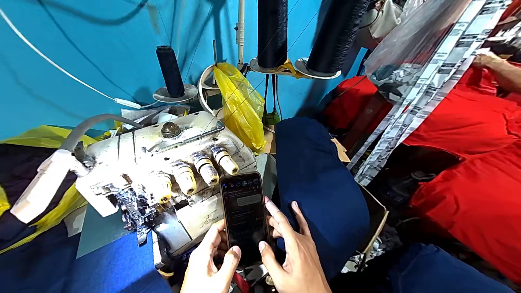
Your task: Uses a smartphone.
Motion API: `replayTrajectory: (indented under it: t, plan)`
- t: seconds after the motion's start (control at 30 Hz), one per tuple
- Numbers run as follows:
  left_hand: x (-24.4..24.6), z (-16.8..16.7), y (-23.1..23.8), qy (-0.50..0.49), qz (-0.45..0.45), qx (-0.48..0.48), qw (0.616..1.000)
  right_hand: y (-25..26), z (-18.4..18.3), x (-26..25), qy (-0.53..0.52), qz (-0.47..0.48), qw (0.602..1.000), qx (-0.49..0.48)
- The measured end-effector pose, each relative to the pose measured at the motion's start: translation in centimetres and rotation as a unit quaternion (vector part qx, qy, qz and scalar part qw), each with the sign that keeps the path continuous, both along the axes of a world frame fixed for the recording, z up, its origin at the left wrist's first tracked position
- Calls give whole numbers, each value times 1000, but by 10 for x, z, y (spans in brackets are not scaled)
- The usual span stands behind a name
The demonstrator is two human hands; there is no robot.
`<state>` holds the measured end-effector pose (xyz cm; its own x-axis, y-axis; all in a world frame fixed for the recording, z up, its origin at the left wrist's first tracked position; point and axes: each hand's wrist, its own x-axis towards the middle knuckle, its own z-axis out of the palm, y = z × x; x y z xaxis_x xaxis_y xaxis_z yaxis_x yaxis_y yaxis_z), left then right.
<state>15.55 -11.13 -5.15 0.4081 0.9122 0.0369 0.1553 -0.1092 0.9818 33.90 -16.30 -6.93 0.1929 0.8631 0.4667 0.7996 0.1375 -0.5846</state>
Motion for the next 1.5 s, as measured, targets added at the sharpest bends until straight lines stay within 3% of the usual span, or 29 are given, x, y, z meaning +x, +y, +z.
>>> replayTrajectory:
  t: [0.27, 0.6, 0.8, 1.23, 1.5]
  plan:
    - [0, -1, 0, -4, 0, 5, 1000, 5, -2, -7, 2, -42, 998, 36]
    - [-1, 0, 0, -4, -7, 5, 1000, -1, 0, 0, 26, 3, 1000, 12]
    - [-2, 3, -1, 30, -42, -12, 999, -6, 3, 7, -26, 47, 998, -26]
    - [-1, 3, -1, 70, -48, -9, 996, -5, 0, 6, -28, 35, 999, -13]
    - [-1, 4, -3, 44, -45, -4, 998, 7, 2, -6, 92, -49, 992, 65]
